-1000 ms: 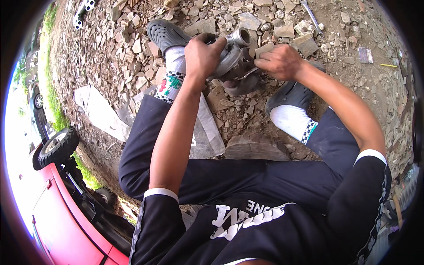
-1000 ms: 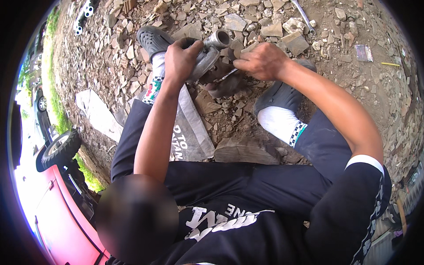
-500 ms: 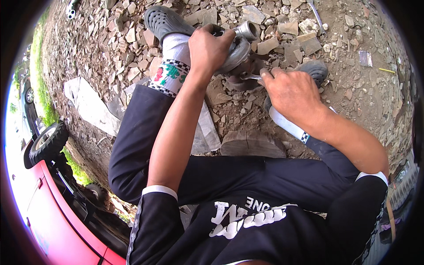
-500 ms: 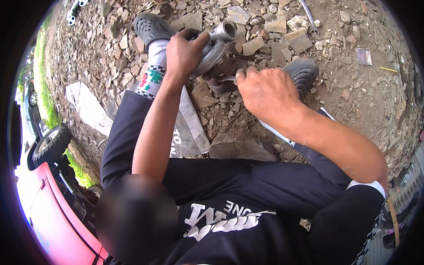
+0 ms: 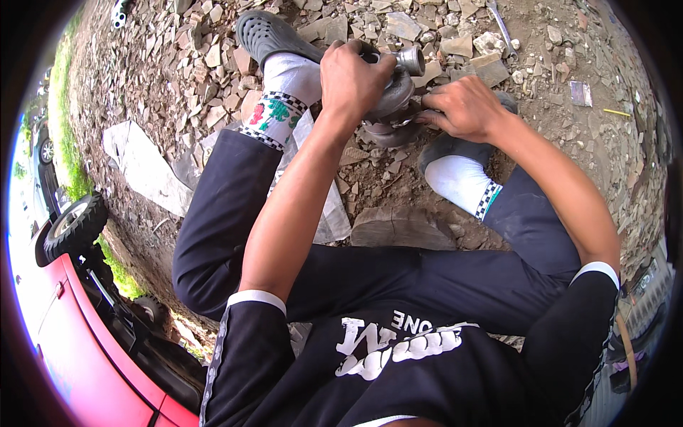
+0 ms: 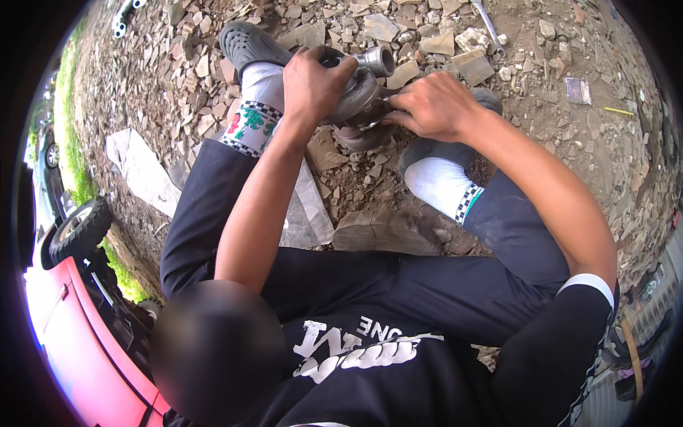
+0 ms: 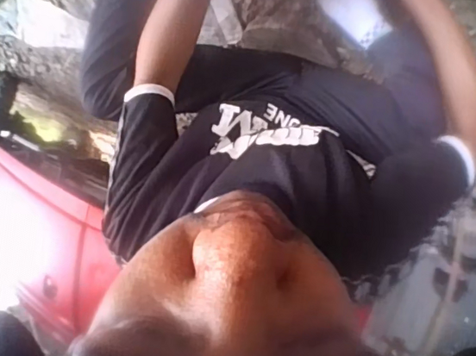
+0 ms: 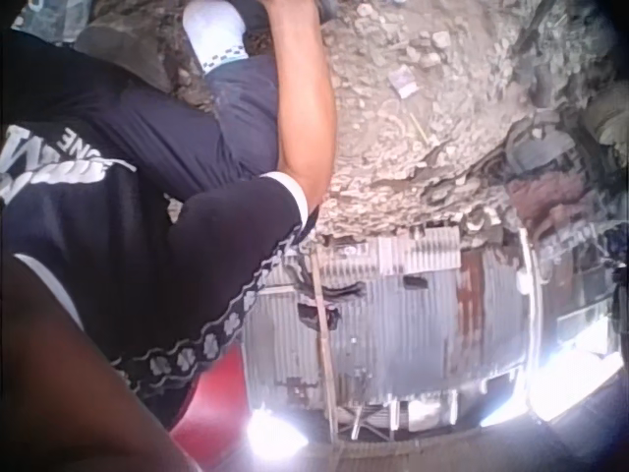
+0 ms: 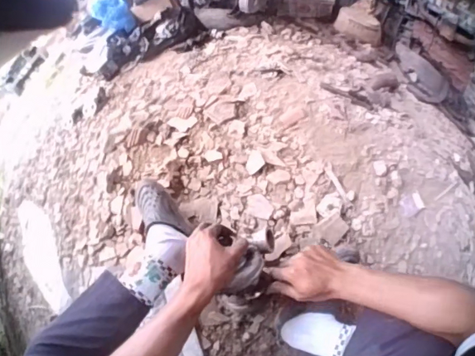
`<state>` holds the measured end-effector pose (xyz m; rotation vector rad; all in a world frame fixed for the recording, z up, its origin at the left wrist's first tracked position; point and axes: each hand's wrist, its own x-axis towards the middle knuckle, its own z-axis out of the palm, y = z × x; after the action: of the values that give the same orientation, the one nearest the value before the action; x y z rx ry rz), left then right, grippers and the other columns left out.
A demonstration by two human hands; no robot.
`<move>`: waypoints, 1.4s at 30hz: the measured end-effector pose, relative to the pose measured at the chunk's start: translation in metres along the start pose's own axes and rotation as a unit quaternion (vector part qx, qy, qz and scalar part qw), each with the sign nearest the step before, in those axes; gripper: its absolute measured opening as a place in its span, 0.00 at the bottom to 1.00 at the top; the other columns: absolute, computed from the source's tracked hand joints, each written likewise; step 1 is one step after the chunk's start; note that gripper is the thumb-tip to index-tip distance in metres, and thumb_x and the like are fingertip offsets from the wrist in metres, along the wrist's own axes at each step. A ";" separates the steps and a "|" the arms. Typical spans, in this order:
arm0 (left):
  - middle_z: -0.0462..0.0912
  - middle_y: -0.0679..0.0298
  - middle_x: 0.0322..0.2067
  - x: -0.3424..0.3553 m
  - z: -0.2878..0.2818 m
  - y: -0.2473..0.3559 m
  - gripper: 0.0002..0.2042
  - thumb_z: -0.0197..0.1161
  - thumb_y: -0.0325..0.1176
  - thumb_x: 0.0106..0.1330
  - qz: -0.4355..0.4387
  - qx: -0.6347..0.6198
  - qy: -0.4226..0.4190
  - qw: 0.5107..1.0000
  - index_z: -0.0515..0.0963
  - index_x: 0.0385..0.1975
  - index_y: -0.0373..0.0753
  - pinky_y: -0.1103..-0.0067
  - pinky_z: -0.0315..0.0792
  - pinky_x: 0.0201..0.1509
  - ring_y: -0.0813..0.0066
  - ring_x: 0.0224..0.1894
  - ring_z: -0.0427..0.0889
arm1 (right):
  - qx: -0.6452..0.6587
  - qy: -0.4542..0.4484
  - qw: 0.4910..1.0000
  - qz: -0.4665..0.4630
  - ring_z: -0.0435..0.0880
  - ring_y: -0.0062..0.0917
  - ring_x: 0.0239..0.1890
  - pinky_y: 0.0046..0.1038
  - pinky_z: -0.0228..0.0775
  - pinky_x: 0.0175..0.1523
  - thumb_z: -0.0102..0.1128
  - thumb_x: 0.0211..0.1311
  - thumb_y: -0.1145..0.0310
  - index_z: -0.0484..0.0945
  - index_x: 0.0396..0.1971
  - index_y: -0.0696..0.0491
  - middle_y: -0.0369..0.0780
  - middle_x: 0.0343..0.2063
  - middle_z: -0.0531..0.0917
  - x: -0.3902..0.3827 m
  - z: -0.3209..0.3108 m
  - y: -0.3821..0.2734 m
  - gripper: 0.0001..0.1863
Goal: The person sits on the ground and uses a wrench to tighten bolts on a turbocharger. They repeatedly adjust the wrench and reposition the turbocharger to access different bolts.
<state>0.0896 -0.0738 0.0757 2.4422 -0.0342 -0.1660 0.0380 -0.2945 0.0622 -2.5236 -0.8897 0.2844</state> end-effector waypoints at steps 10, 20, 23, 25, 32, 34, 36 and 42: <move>0.87 0.45 0.37 0.003 0.002 0.002 0.22 0.69 0.46 0.54 0.054 0.033 -0.021 0.998 0.87 0.37 0.29 0.65 0.79 0.54 0.52 0.42 0.87 | 0.057 -0.034 0.998 -0.012 0.86 0.46 0.28 0.46 0.78 0.36 0.67 0.62 0.48 0.88 0.44 0.40 0.45 0.22 0.84 0.006 0.021 0.025 0.16; 0.86 0.46 0.37 0.003 0.005 0.003 0.21 0.69 0.45 0.54 0.084 0.051 -0.032 0.995 0.87 0.36 0.30 0.66 0.79 0.54 0.53 0.42 0.87 | 0.010 0.092 0.995 0.033 0.86 0.32 0.19 0.39 0.78 0.26 0.65 0.67 0.49 0.85 0.32 0.49 0.41 0.19 0.84 -0.030 0.039 -0.015 0.18; 0.85 0.44 0.37 -0.001 0.004 0.009 0.20 0.71 0.44 0.54 0.065 0.037 -0.034 0.997 0.86 0.34 0.29 0.64 0.77 0.57 0.50 0.44 0.85 | -0.024 0.067 0.991 0.117 0.87 0.38 0.22 0.40 0.79 0.27 0.66 0.66 0.49 0.85 0.33 0.50 0.43 0.20 0.85 -0.037 0.032 -0.048 0.18; 0.85 0.42 0.38 -0.001 0.004 0.010 0.20 0.71 0.43 0.54 0.067 0.031 -0.038 0.997 0.85 0.34 0.28 0.63 0.76 0.58 0.46 0.46 0.84 | 0.003 0.039 0.987 0.157 0.87 0.42 0.25 0.42 0.79 0.29 0.66 0.65 0.51 0.86 0.35 0.50 0.44 0.24 0.86 -0.037 0.024 -0.056 0.15; 0.87 0.47 0.37 0.000 0.013 0.003 0.22 0.70 0.47 0.53 0.096 0.061 -0.009 0.993 0.87 0.36 0.31 0.65 0.78 0.55 0.52 0.42 0.86 | 0.059 0.071 0.995 0.048 0.87 0.40 0.23 0.43 0.78 0.29 0.62 0.68 0.44 0.86 0.39 0.45 0.43 0.20 0.85 -0.032 0.047 -0.009 0.19; 0.87 0.47 0.37 0.000 0.015 0.005 0.22 0.70 0.47 0.53 0.095 0.063 -0.015 0.993 0.87 0.36 0.31 0.65 0.78 0.55 0.52 0.42 0.86 | 0.065 0.060 0.995 0.047 0.87 0.41 0.24 0.43 0.78 0.31 0.61 0.68 0.44 0.86 0.40 0.44 0.43 0.21 0.85 -0.032 0.050 -0.005 0.19; 0.87 0.47 0.37 -0.002 0.014 0.006 0.22 0.70 0.47 0.53 0.091 0.061 -0.018 0.994 0.87 0.36 0.31 0.66 0.78 0.55 0.53 0.42 0.86 | 0.073 0.042 0.995 0.052 0.87 0.42 0.25 0.44 0.77 0.33 0.62 0.68 0.44 0.86 0.41 0.43 0.44 0.22 0.86 -0.031 0.048 -0.003 0.18; 0.86 0.45 0.39 -0.001 0.010 0.011 0.22 0.71 0.46 0.53 0.075 0.054 -0.042 0.995 0.87 0.36 0.31 0.65 0.76 0.58 0.51 0.46 0.85 | 0.109 0.009 0.991 0.081 0.86 0.47 0.28 0.47 0.78 0.36 0.63 0.66 0.44 0.87 0.43 0.43 0.46 0.24 0.86 -0.027 0.039 -0.004 0.19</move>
<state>0.0870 -0.0882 0.0749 2.5260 -0.2707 -0.2041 0.0018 -0.2959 0.0314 -2.3919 -0.6111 0.3881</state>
